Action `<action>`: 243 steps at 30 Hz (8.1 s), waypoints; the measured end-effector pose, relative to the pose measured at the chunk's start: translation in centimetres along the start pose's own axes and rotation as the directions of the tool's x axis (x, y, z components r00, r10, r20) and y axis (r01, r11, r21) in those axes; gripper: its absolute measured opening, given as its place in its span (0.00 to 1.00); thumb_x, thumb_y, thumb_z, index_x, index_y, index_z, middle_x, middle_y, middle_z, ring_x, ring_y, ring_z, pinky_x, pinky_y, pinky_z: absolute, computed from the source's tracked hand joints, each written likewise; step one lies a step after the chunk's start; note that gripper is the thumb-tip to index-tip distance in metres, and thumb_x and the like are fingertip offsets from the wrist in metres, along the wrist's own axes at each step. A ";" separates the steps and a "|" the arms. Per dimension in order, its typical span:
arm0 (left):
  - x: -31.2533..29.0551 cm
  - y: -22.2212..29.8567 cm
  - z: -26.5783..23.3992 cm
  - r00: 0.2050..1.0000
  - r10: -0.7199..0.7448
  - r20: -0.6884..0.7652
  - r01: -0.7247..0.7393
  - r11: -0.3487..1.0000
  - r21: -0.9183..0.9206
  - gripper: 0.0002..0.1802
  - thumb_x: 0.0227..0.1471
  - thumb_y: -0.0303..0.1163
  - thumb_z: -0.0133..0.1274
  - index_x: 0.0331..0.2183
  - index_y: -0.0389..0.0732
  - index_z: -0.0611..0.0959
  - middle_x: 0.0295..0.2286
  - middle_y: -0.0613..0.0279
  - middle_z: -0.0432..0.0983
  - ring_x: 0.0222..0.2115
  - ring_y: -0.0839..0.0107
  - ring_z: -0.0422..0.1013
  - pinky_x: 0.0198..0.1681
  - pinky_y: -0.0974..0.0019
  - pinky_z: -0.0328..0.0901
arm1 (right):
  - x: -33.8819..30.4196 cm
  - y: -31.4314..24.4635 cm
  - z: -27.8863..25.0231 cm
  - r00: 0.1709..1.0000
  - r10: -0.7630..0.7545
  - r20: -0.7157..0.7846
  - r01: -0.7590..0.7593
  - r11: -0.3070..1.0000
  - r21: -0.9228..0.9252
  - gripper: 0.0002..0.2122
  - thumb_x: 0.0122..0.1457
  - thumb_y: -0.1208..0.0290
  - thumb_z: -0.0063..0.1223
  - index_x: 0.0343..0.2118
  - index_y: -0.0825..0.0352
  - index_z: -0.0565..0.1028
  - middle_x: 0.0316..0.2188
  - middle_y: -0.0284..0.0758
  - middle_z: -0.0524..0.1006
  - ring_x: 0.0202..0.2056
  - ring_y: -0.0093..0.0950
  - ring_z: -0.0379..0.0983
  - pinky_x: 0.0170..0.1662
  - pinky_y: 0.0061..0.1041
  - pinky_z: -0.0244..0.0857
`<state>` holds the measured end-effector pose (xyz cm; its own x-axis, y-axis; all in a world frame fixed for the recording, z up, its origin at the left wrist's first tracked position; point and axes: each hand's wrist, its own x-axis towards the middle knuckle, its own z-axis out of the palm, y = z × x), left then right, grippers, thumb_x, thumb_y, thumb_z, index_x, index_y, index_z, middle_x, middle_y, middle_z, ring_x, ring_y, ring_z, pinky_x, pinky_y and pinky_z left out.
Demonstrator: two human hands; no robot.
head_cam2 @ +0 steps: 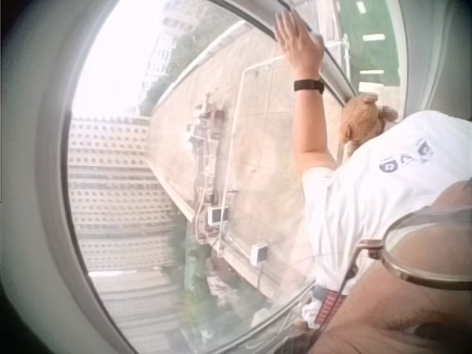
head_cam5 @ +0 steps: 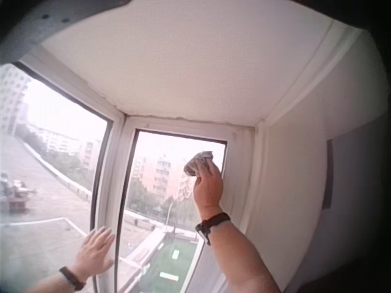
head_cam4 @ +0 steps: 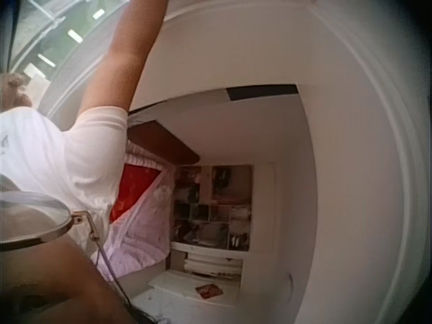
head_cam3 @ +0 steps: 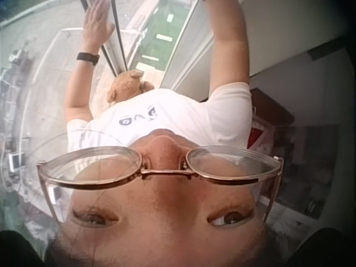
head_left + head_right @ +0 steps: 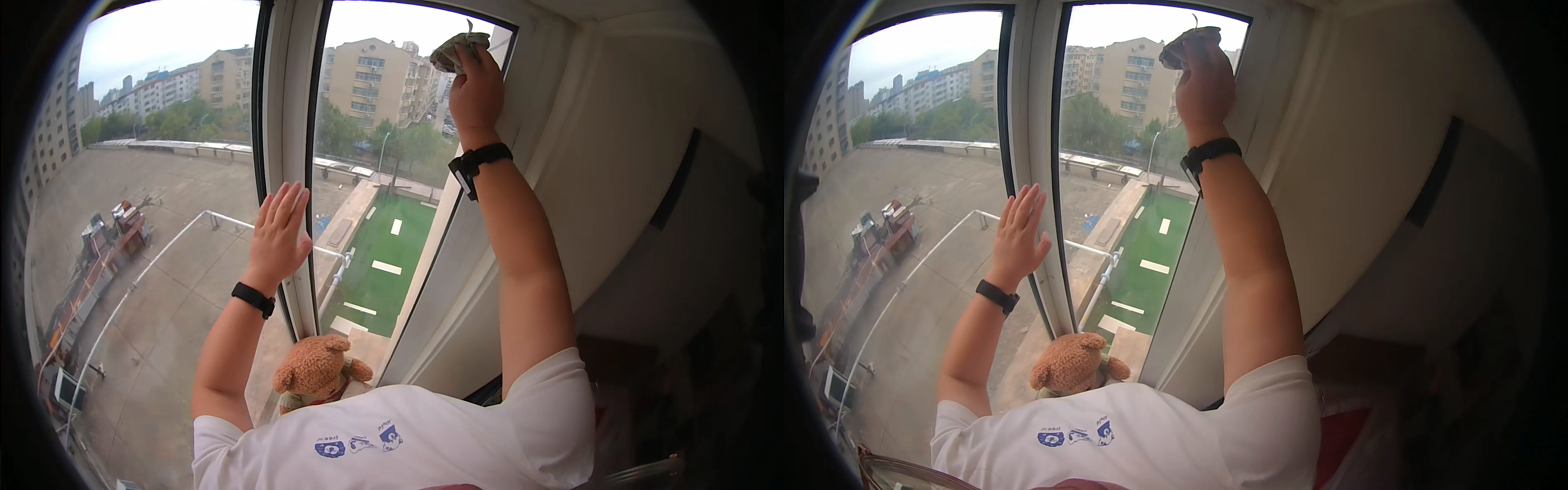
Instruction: The person wipes a large curved window with a cloth while lying on a bed. They repeatedly wipe different sections of the glass, occasionally adjusting the cloth, and finish by moving away from the window.
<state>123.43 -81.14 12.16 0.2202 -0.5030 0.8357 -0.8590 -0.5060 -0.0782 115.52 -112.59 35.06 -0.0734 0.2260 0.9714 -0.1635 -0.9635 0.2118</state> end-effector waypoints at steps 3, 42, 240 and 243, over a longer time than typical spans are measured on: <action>2.5 0.2 2.6 0.998 -0.053 -0.041 0.052 0.999 -0.007 0.40 0.44 0.32 0.52 0.62 0.40 0.64 0.63 0.55 0.55 0.65 0.59 0.50 0.68 0.53 0.44 | 0.9 0.8 1.8 0.994 0.058 -0.090 -0.061 0.998 -0.026 0.16 0.47 0.80 0.59 0.41 0.59 0.77 0.48 0.35 0.73 0.47 0.41 0.71 0.48 0.38 0.68; 2.1 -4.4 4.1 0.983 -0.142 -0.116 0.104 0.952 -0.287 0.44 0.44 0.28 0.53 0.63 0.32 0.58 0.63 0.47 0.53 0.65 0.53 0.51 0.67 0.54 0.48 | -8.9 -13.9 15.3 0.945 -0.213 0.247 0.149 0.956 0.254 0.12 0.51 0.79 0.51 0.39 0.63 0.79 0.51 0.36 0.74 0.58 0.38 0.66 0.60 0.39 0.61; -17.0 5.6 14.7 0.874 -0.132 0.467 0.342 0.851 -0.399 0.44 0.46 0.28 0.54 0.62 0.29 0.57 0.62 0.39 0.54 0.63 0.46 0.51 0.65 0.52 0.50 | -47.4 -12.3 -7.4 0.840 0.417 0.346 -0.358 0.906 -0.225 0.11 0.55 0.79 0.56 0.41 0.63 0.80 0.54 0.35 0.71 0.59 0.47 0.62 0.61 0.46 0.59; -18.5 5.8 14.7 0.859 -0.113 0.500 0.340 0.854 -0.392 0.43 0.46 0.27 0.54 0.62 0.29 0.57 0.61 0.39 0.54 0.63 0.45 0.52 0.66 0.52 0.49 | -49.6 -12.7 -8.2 0.815 0.439 0.378 -0.392 0.898 -0.199 0.14 0.53 0.84 0.51 0.42 0.66 0.79 0.53 0.40 0.71 0.58 0.48 0.63 0.61 0.45 0.59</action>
<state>121.18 -85.07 -11.72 0.5169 -0.7253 0.4547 -0.8404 -0.3287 0.4310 113.18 -110.37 -16.69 0.2400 -0.2932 0.9254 -0.3138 -0.9256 -0.2119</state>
